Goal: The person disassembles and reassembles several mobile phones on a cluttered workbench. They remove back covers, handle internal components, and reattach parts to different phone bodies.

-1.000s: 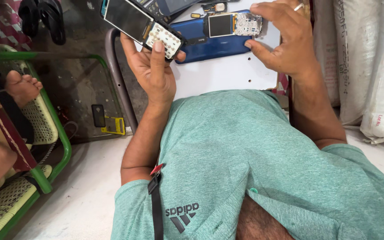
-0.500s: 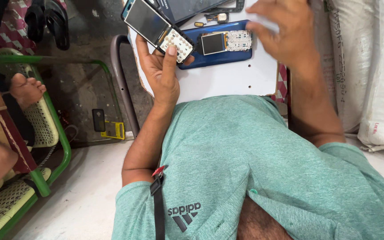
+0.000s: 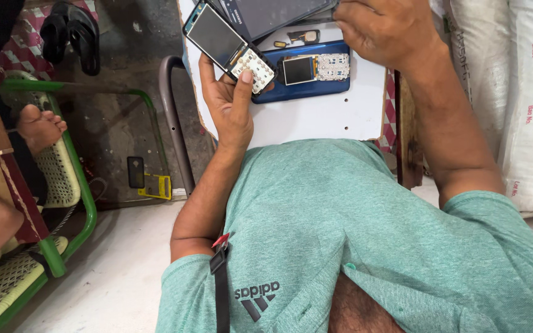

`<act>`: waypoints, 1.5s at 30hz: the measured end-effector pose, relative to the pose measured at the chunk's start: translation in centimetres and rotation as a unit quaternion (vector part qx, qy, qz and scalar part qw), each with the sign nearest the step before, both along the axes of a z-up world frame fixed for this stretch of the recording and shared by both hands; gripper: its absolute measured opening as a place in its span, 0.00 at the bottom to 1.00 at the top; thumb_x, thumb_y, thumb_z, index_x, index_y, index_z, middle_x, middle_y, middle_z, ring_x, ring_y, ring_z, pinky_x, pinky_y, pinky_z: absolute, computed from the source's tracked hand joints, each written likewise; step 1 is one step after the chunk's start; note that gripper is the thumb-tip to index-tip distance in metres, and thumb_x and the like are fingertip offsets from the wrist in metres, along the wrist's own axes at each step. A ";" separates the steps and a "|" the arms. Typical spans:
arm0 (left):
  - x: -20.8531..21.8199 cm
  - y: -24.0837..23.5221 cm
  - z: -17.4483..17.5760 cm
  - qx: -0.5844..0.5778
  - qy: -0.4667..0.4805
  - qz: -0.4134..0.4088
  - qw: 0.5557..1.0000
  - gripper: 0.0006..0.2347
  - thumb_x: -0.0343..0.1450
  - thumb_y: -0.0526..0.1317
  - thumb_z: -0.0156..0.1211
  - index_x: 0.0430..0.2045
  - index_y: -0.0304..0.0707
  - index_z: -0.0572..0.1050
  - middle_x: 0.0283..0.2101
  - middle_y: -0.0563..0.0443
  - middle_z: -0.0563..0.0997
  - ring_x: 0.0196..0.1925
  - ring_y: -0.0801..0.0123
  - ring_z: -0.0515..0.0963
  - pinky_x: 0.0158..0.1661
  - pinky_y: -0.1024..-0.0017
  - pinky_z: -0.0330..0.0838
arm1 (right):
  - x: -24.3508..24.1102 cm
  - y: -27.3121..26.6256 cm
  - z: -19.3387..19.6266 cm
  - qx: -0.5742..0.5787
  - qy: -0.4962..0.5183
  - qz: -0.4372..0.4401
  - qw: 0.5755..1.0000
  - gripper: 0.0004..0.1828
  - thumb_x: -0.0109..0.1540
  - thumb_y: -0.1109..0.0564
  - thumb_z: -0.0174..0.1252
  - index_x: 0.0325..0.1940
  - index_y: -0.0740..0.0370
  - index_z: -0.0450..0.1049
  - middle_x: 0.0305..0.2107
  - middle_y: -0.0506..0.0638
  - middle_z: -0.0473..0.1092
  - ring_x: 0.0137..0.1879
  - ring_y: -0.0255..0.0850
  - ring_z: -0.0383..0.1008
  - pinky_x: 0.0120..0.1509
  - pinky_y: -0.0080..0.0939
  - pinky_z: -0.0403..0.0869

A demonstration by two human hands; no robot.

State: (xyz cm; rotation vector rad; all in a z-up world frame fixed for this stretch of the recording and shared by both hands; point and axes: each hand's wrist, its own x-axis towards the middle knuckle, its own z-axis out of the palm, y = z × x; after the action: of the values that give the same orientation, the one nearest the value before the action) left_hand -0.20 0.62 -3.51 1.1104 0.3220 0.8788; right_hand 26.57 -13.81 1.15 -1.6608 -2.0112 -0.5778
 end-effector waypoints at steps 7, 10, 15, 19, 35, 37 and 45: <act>-0.2 0.0 -0.1 0.000 0.013 0.024 1.000 0.29 0.79 0.31 0.57 0.73 0.29 0.48 0.56 0.39 0.78 0.55 0.68 0.80 0.57 0.71 0.77 | 1.0 0.2 -1.8 0.032 0.158 0.058 0.985 0.03 0.68 0.66 0.59 0.45 0.63 0.74 0.41 0.50 0.75 0.47 0.42 0.77 0.53 0.40 0.74; -0.2 0.0 -0.1 0.006 0.006 0.025 1.000 0.29 0.79 0.31 0.57 0.73 0.30 0.48 0.56 0.40 0.78 0.54 0.69 0.80 0.55 0.73 0.77 | 1.2 0.3 -2.9 0.047 0.255 0.099 0.961 0.01 0.73 0.65 0.60 0.48 0.66 0.74 0.40 0.53 0.76 0.43 0.41 0.78 0.48 0.38 0.76; 0.1 0.4 -0.5 0.025 0.004 0.016 1.000 0.29 0.80 0.32 0.58 0.74 0.31 0.48 0.56 0.41 0.78 0.53 0.70 0.81 0.54 0.73 0.77 | 0.7 -0.7 -4.4 0.017 0.423 0.093 0.901 0.05 0.76 0.64 0.56 0.48 0.70 0.72 0.43 0.56 0.77 0.38 0.34 0.75 0.42 0.30 0.75; 0.4 0.8 -0.8 0.044 0.030 0.003 0.999 0.29 0.79 0.32 0.57 0.74 0.32 0.48 0.50 0.40 0.81 0.46 0.71 0.82 0.47 0.74 0.77 | 0.8 -0.7 -5.0 0.052 0.507 0.119 0.852 0.07 0.77 0.60 0.61 0.51 0.68 0.73 0.40 0.56 0.77 0.34 0.33 0.73 0.38 0.29 0.72; 0.2 -0.3 1.1 0.067 0.050 -0.041 0.996 0.31 0.80 0.30 0.54 0.75 0.34 0.41 0.49 0.36 0.81 0.47 0.65 0.85 0.39 0.70 0.86 | -0.3 -0.8 -6.2 0.229 0.728 0.043 0.645 0.08 0.76 0.59 0.63 0.53 0.65 0.71 0.33 0.49 0.72 0.28 0.31 0.64 0.26 0.28 0.58; 0.1 -0.4 1.6 0.054 0.035 -0.071 0.995 0.31 0.80 0.31 0.52 0.75 0.34 0.40 0.52 0.35 0.81 0.51 0.64 0.85 0.40 0.70 0.86 | -0.8 -0.9 -5.9 0.226 0.720 0.038 0.655 0.10 0.76 0.58 0.64 0.55 0.66 0.72 0.33 0.49 0.72 0.27 0.29 0.63 0.25 0.27 0.59; -0.5 0.3 1.9 0.045 -0.024 -0.178 0.983 0.28 0.82 0.40 0.45 0.77 0.36 0.41 0.55 0.32 0.81 0.45 0.63 0.86 0.33 0.72 0.85 | -2.6 -0.6 -3.0 0.109 0.667 0.075 0.734 0.13 0.74 0.54 0.67 0.50 0.67 0.75 0.31 0.50 0.74 0.24 0.29 0.66 0.25 0.26 0.63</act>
State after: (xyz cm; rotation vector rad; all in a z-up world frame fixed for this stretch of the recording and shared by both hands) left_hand -0.67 0.89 -1.58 1.1830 0.0400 0.6038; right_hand 24.01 -14.42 -1.81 -1.1048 -0.8870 0.4093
